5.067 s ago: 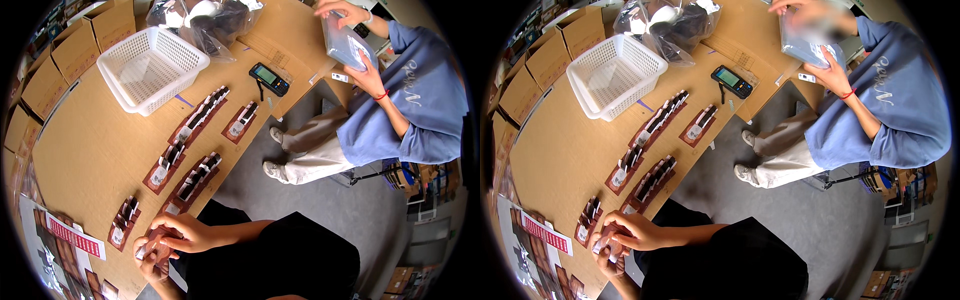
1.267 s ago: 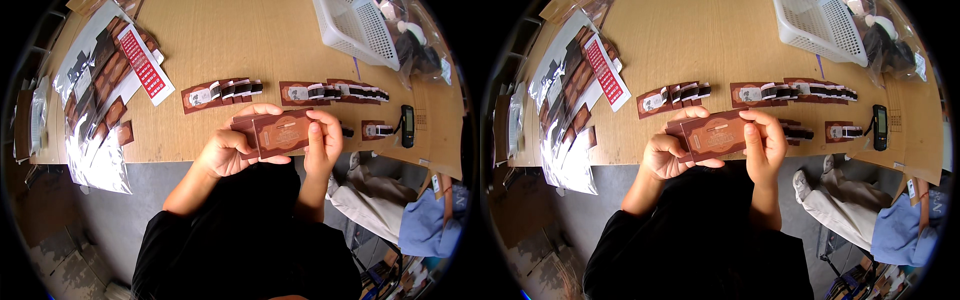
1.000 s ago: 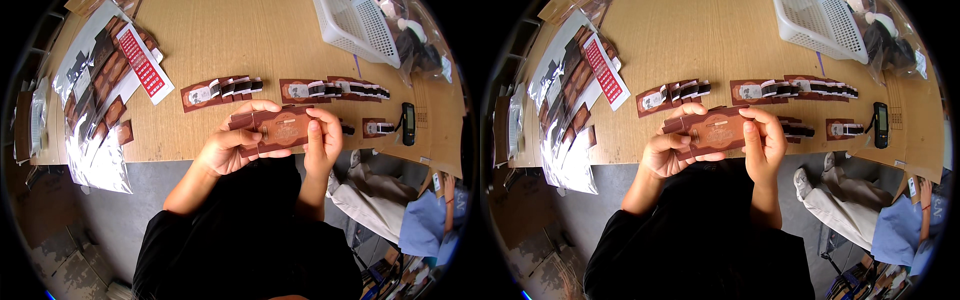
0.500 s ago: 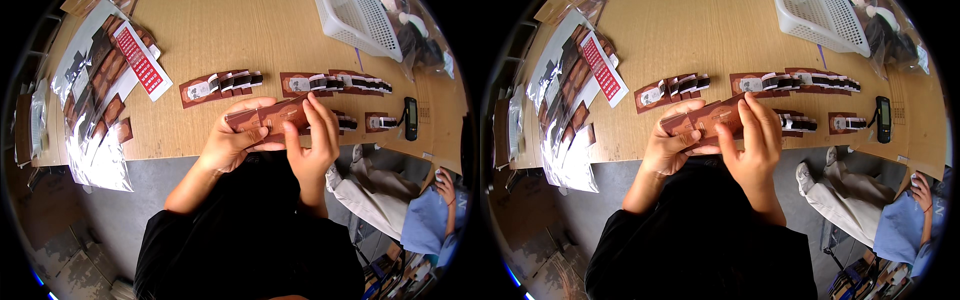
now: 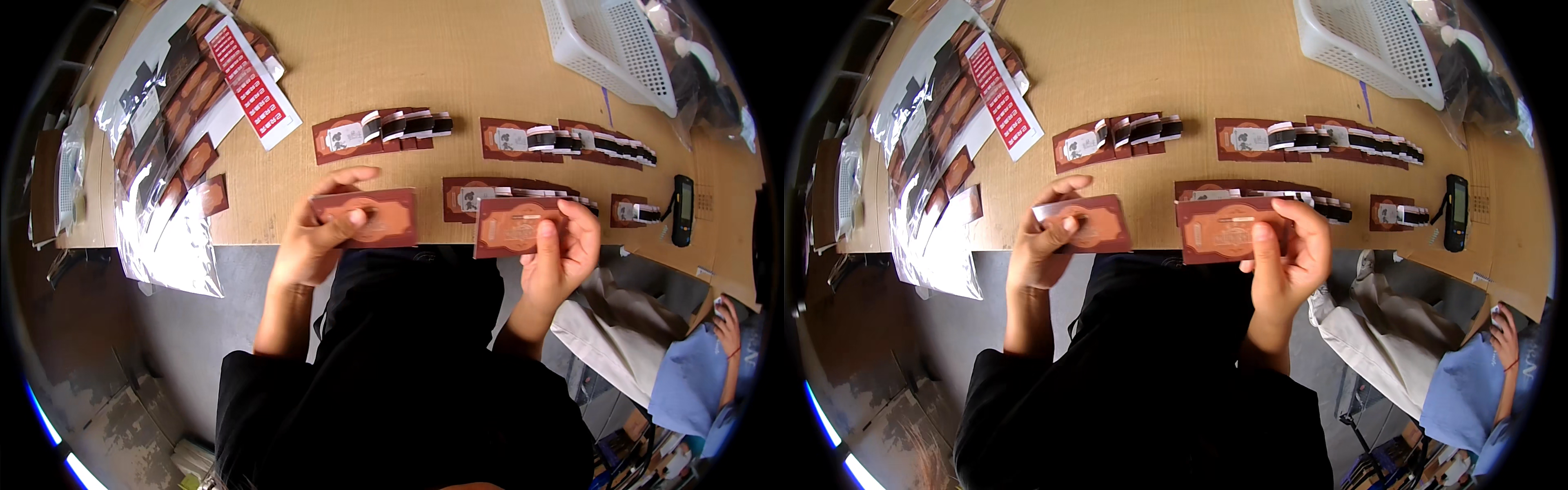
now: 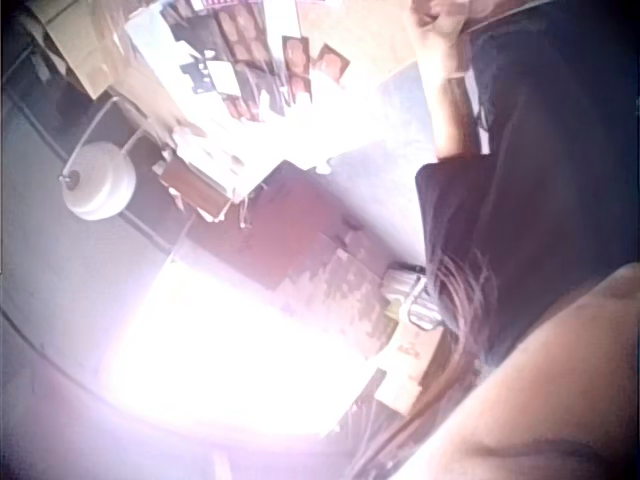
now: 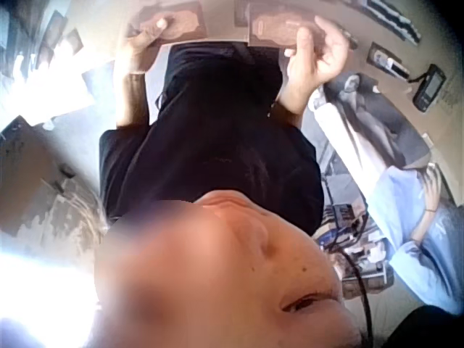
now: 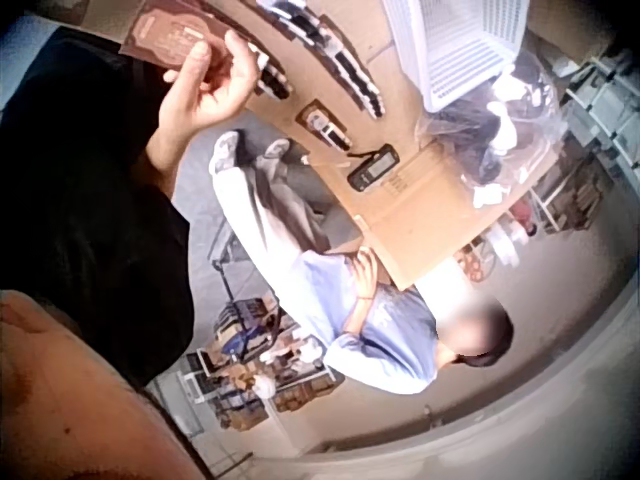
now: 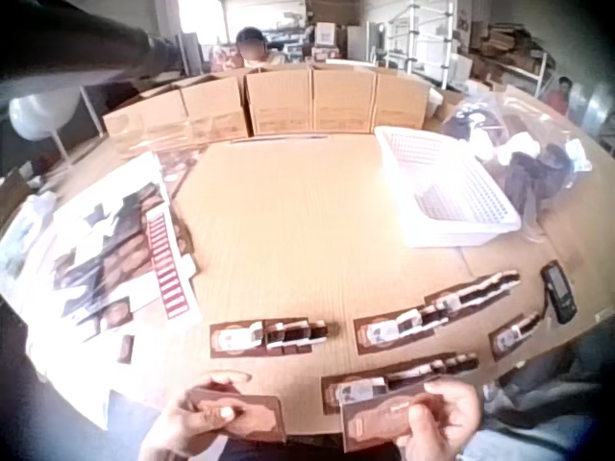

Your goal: The person folds small rectangular cardboard pieces into U-shaped holders and places them on a table. They repeatedly pick up flat pieces, fold them, and arrange them in rows. Later, they handle a stack of larger flat cardboard sheets and place them into a plastic bag.

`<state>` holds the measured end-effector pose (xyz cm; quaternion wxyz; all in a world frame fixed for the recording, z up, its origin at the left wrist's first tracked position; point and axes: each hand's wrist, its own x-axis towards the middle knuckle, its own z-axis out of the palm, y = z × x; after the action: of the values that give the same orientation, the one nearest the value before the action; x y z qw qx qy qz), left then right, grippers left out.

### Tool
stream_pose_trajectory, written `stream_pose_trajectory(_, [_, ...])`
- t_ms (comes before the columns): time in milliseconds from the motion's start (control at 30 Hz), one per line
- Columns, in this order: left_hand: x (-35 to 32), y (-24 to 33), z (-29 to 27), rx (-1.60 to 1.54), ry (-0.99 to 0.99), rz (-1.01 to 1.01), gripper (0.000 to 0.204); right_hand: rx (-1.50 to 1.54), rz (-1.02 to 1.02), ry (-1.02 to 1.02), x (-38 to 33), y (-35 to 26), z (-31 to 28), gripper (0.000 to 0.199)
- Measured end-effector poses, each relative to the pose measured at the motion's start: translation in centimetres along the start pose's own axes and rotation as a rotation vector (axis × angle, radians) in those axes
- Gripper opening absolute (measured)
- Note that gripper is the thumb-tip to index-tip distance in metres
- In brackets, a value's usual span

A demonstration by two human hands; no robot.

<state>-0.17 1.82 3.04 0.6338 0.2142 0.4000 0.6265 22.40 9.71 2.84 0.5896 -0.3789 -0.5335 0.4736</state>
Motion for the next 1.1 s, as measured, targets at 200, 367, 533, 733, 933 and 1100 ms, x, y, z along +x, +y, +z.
stream_pose_trajectory(200, [-3.4, 2.6, -6.7, 0.736, 0.423, 0.107, 0.052, 0.050, 0.019, -0.035, -0.8, 1.4, -1.4, 0.019])
stream_pose_trajectory(367, [-3.8, 3.4, -8.5, 1.288, 0.605, 0.157, 0.048, 0.064, 0.087, -0.104, -1.3, 1.4, -0.2, 0.018])
stream_pose_trajectory(533, [-4.2, 3.0, -9.1, 1.776, 0.732, 0.201, 0.049, 0.078, 0.080, -0.156, -1.7, 1.2, 1.2, 0.018])
stream_pose_trajectory(733, [-3.1, 3.2, -5.2, 1.722, 0.788, 0.726, 0.040, 0.033, 0.108, -0.201, -1.8, 1.6, 2.4, 0.017])
stream_pose_trajectory(933, [-1.4, -0.6, 3.2, 0.127, -0.106, 0.062, 0.025, 0.085, 0.062, -0.228, -1.7, 0.8, 3.6, 0.017])
stream_pose_trajectory(1100, [-0.3, -2.0, 3.7, 0.141, -0.159, -0.027, 0.004, -0.113, -0.159, -0.186, -0.7, 0.5, 3.4, 0.016])
